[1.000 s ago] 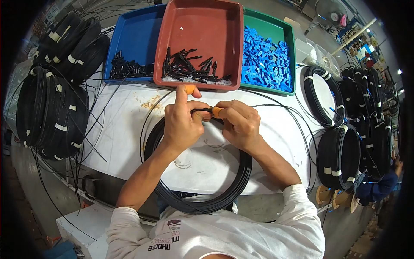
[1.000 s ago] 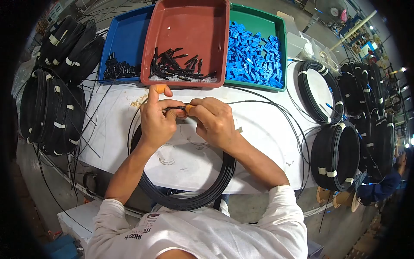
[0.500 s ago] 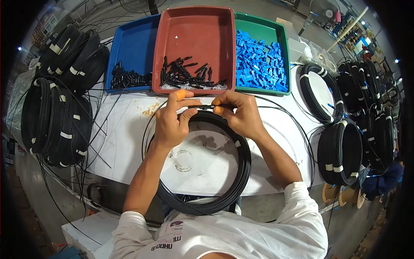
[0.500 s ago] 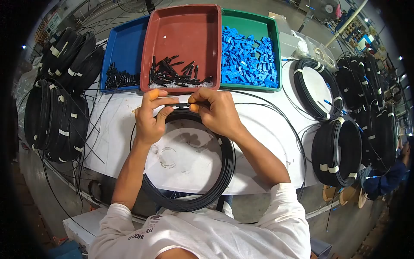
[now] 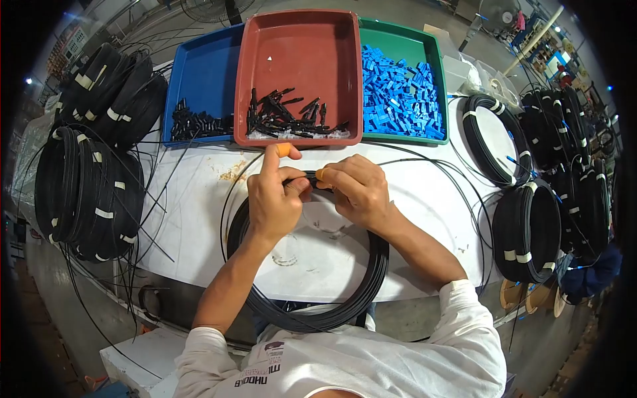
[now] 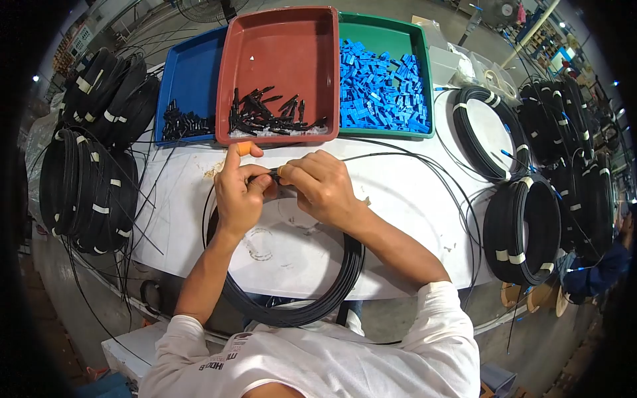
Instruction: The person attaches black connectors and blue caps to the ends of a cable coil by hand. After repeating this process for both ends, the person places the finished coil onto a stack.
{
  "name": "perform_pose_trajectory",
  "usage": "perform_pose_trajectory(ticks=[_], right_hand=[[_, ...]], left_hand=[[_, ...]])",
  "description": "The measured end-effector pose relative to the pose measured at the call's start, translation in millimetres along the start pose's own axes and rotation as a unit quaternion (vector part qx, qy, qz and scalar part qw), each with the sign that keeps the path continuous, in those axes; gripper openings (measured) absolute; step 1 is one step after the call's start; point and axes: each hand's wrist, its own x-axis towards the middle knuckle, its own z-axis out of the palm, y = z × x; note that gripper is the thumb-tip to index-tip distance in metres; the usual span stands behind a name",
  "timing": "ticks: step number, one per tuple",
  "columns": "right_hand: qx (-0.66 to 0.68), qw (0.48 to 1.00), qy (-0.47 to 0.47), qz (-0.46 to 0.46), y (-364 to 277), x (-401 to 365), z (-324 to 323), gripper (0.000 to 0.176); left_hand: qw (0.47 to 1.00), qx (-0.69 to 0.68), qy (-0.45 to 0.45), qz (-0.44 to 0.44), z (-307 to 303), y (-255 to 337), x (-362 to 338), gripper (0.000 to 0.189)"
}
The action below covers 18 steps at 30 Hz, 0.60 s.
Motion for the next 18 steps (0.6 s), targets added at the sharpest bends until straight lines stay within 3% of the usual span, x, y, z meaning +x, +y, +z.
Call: perform_pose_trajectory(ticks=[2,5,8,10,12,13,14,15,16,17,18], right_hand=[[-0.004,1.0,-0.006,0.01,-5,-2,1,0.023],[0.15,0.944,-0.047,0.29,-14,6,-3,0.013],[0.172,0.91,-0.125,0.356,-8,10,-8,0.012],[0.209,0.894,-0.122,0.377,-7,10,-8,0.011],[0.274,0.827,-0.168,0.462,-1,11,-12,0.01],[0.279,0.824,-0.19,0.454,1,13,-16,0.01],[0.279,0.825,-0.19,0.454,-1,13,-18,0.01],[0.266,0.86,-0.161,0.406,-3,15,-20,0.01],[0.253,0.891,-0.131,0.355,-5,16,-20,0.011],[0.216,0.932,-0.059,0.285,-4,11,-13,0.018],[0.216,0.932,-0.057,0.284,-2,10,-12,0.018]], left_hand=[[0.998,0.055,0.01,0.028,3,1,-3,0.033],[0.972,0.135,0.05,0.188,12,-7,-6,0.028],[0.967,0.161,0.018,0.194,12,-12,-6,0.029],[0.957,0.185,0.014,0.221,10,-13,-5,0.03],[0.934,0.204,-0.005,0.292,9,-11,-4,0.029],[0.934,0.204,-0.006,0.292,7,-11,-4,0.029],[0.958,0.167,0.001,0.234,7,-9,-3,0.029],[0.976,0.129,0.01,0.177,7,-8,0,0.03],[0.975,0.13,0.012,0.18,6,-7,2,0.03],[0.996,0.035,-0.006,0.086,4,-7,4,0.029],[0.998,-0.061,-0.024,-0.009,3,-7,5,0.029]])
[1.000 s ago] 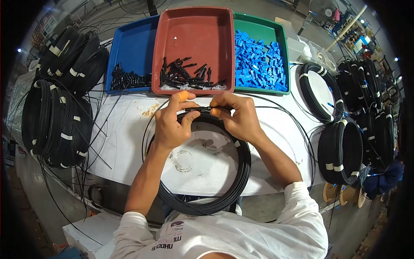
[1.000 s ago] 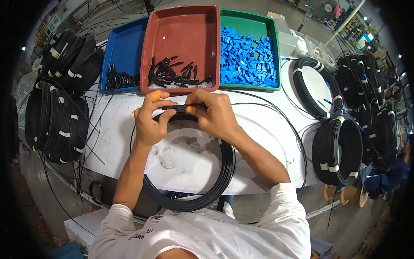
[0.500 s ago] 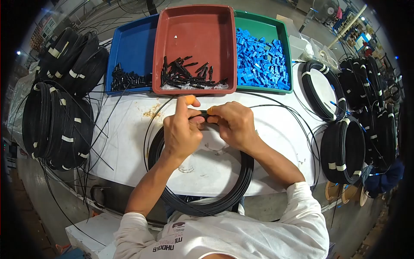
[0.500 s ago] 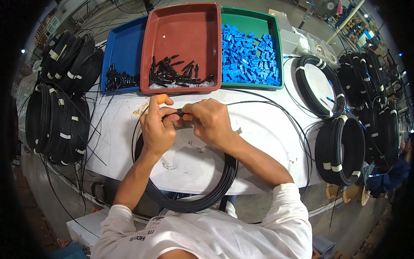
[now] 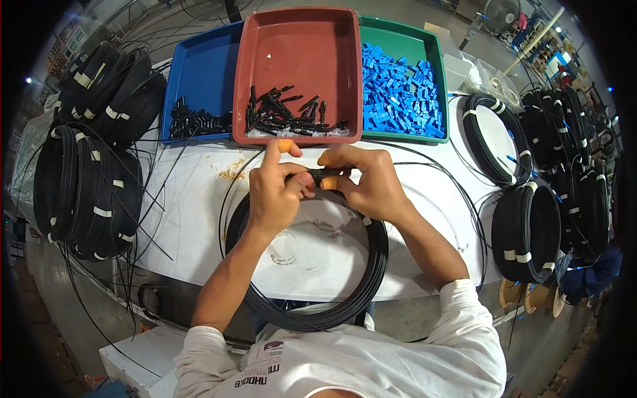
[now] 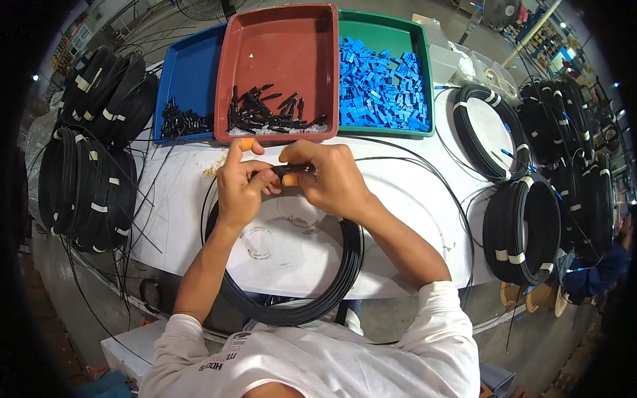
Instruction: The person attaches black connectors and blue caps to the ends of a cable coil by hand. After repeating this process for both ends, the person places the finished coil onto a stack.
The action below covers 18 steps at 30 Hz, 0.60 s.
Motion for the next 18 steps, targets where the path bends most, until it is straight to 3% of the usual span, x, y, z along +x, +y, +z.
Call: perform_pose_trajectory(ticks=[3,5,6,8,10,11,12,14,15,16,18], right_hand=[[-0.209,0.947,0.047,-0.241,5,0,2,0.032],[-0.232,0.933,0.062,-0.268,9,-1,8,0.031],[-0.254,0.918,0.077,-0.296,9,-1,10,0.03],[-0.261,0.925,0.067,-0.269,5,-6,11,0.029],[-0.093,0.992,0.067,-0.052,-4,-8,13,0.015],[-0.054,0.998,0.025,0.038,-10,-5,7,0.009],[-0.055,0.997,0.024,0.039,-5,-1,1,0.009],[0.015,0.985,-0.087,0.151,7,3,-11,0.007],[0.066,0.988,-0.06,0.124,6,4,-12,0.009],[0.065,0.989,-0.06,0.121,3,6,-15,0.009],[-0.026,0.993,-0.063,0.094,-9,8,-24,0.011]], left_hand=[[0.992,-0.105,0.002,-0.072,-1,-9,4,0.026],[0.98,-0.166,-0.001,-0.107,2,-9,4,0.026],[0.993,-0.091,0.017,-0.075,5,-2,1,0.027],[0.998,-0.014,0.033,-0.043,7,0,-3,0.028],[0.975,0.164,0.034,0.147,7,-1,-7,0.025],[0.96,0.21,0.037,0.184,9,1,-10,0.024],[0.96,0.208,0.037,0.183,10,2,-11,0.024],[0.957,0.216,-0.014,0.193,12,2,-12,0.031],[0.971,0.189,-0.038,0.143,8,3,-10,0.033],[0.97,0.189,-0.037,0.145,3,5,-7,0.033],[0.979,0.147,-0.068,0.124,-6,11,2,0.034]])
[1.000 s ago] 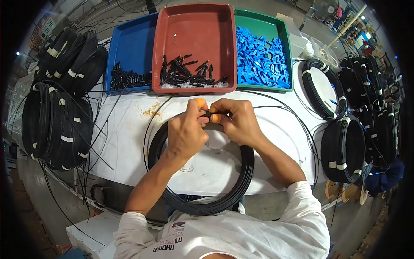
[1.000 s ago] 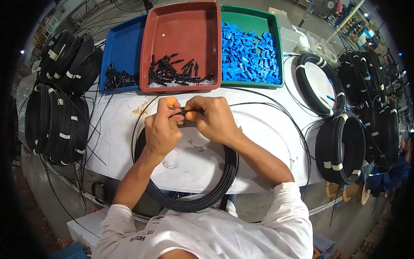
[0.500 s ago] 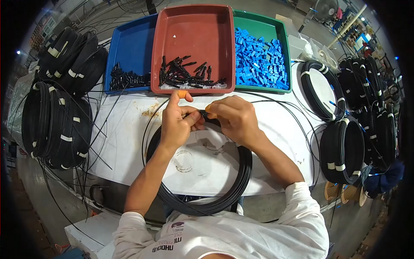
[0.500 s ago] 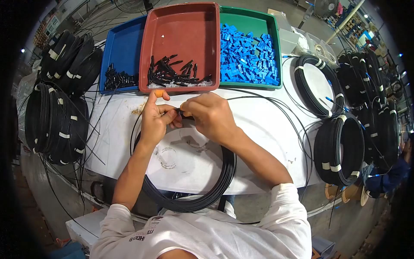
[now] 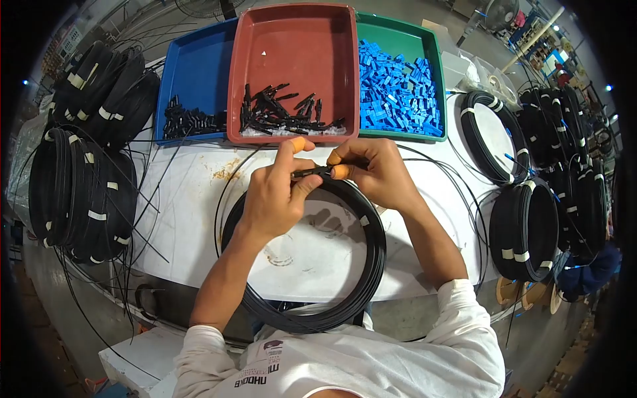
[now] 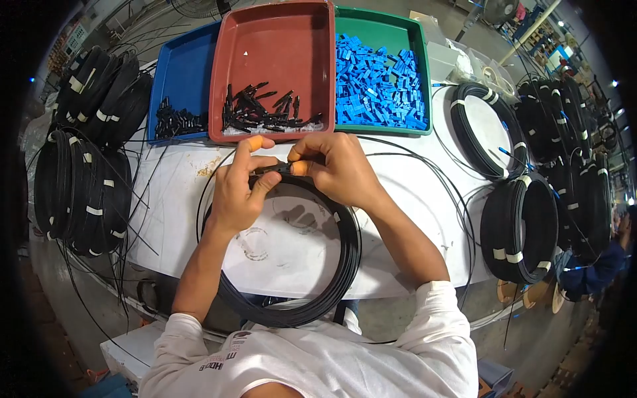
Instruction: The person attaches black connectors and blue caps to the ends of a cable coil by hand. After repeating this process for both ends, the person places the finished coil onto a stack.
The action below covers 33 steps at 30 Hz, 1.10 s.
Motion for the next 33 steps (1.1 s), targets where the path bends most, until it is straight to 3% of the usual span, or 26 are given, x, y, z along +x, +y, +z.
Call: perform_pose_trajectory(ticks=[1,4,6,8,9,12,15,17,18,21,22,23,25,26,28,30,31,32,33], right_hand=[[-0.029,0.999,0.015,-0.039,-2,0,-1,0.013],[-0.072,0.996,0.033,-0.035,-7,-5,0,0.016],[-0.073,0.995,0.044,-0.057,-6,-5,5,0.015],[-0.078,0.992,0.052,-0.08,-3,-5,8,0.014],[-0.12,0.984,0.062,-0.116,-1,-3,10,0.014],[-0.161,0.971,0.072,-0.16,3,-2,14,0.015],[-0.16,0.972,0.06,-0.162,5,-3,16,0.017],[-0.209,0.943,0.059,-0.252,7,-3,18,0.02],[-0.208,0.943,0.058,-0.254,7,-3,19,0.02],[-0.238,0.931,0.058,-0.27,12,-3,23,0.021],[-0.225,0.916,0.061,-0.326,15,-1,24,0.022],[-0.21,0.898,0.065,-0.381,18,1,25,0.022],[-0.231,0.879,0.102,-0.405,20,1,30,0.023],[-0.25,0.859,0.136,-0.426,22,0,34,0.024],[-0.243,0.865,0.161,-0.409,21,-4,41,0.028],[-0.196,0.926,0.121,-0.299,16,-8,41,0.026],[-0.12,0.968,0.095,-0.2,10,-10,40,0.023],[-0.12,0.968,0.095,-0.197,4,-10,34,0.023],[-0.115,0.99,0.01,-0.081,-3,-6,24,0.022]], left_hand=[[0.999,-0.022,0.025,0.039,4,-12,0,0.036],[0.996,-0.028,0.024,0.08,-1,-13,-5,0.033],[0.997,-0.03,0.026,0.06,2,-11,-6,0.032],[0.999,-0.029,-0.038,0.001,2,-17,-7,0.033],[0.998,-0.023,-0.017,0.049,6,-21,-6,0.032],[0.997,-0.032,-0.003,0.071,8,-29,-7,0.032],[0.999,-0.012,-0.038,0.03,4,-24,-7,0.035],[0.998,-0.021,-0.05,0.021,2,-26,-5,0.037],[0.998,-0.03,-0.062,0.012,0,-28,-5,0.038],[0.996,-0.018,-0.064,0.052,2,-35,-4,0.038],[0.996,-0.018,-0.064,0.053,4,-34,-4,0.038],[0.997,-0.041,-0.027,0.061,7,-32,-4,0.037],[0.995,-0.063,0.011,0.072,11,-28,-5,0.036],[0.995,-0.01,0.036,0.089,14,-27,-7,0.035],[0.992,0.044,0.06,0.104,15,-26,-10,0.034],[0.979,0.143,0.062,0.128,16,-25,-12,0.032],[0.969,0.177,0.075,0.153,16,-23,-12,0.032],[0.97,0.175,0.072,0.151,17,-22,-12,0.032],[0.965,0.19,0.051,0.176,18,-22,-13,0.03]])
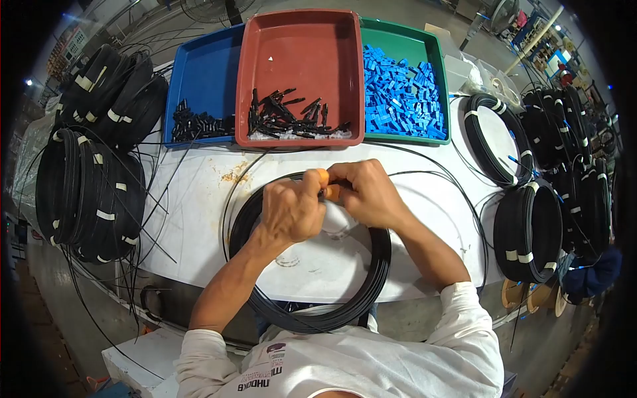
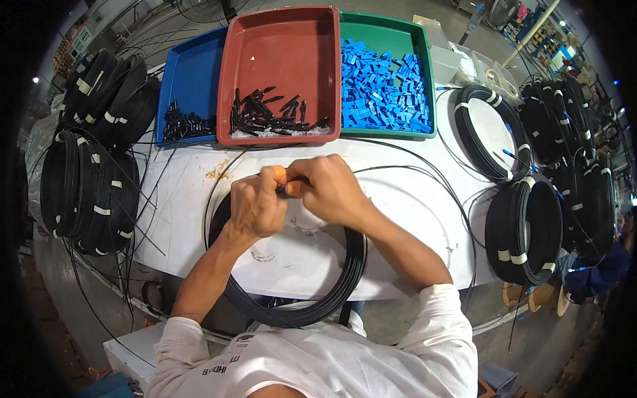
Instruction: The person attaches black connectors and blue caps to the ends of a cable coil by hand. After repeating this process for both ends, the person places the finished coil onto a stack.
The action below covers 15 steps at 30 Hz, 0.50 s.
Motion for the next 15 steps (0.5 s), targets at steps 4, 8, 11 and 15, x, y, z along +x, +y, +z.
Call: perform_pose_trajectory(ticks=[4,8,11,15], right_hand=[[0.041,0.998,-0.047,0.022,5,1,-4,0.025],[0.006,0.99,0.052,-0.13,11,1,6,0.024],[-0.112,0.954,0.116,-0.253,16,0,15,0.025],[0.05,0.999,-0.014,0.012,6,-1,2,0.016]], left_hand=[[0.991,-0.112,-0.027,-0.076,6,-10,1,0.029],[0.91,-0.319,-0.084,-0.252,-1,-19,1,0.031],[0.938,-0.292,-0.04,-0.183,0,-8,2,0.031],[0.998,0.045,-0.043,0.016,-4,6,2,0.022]])
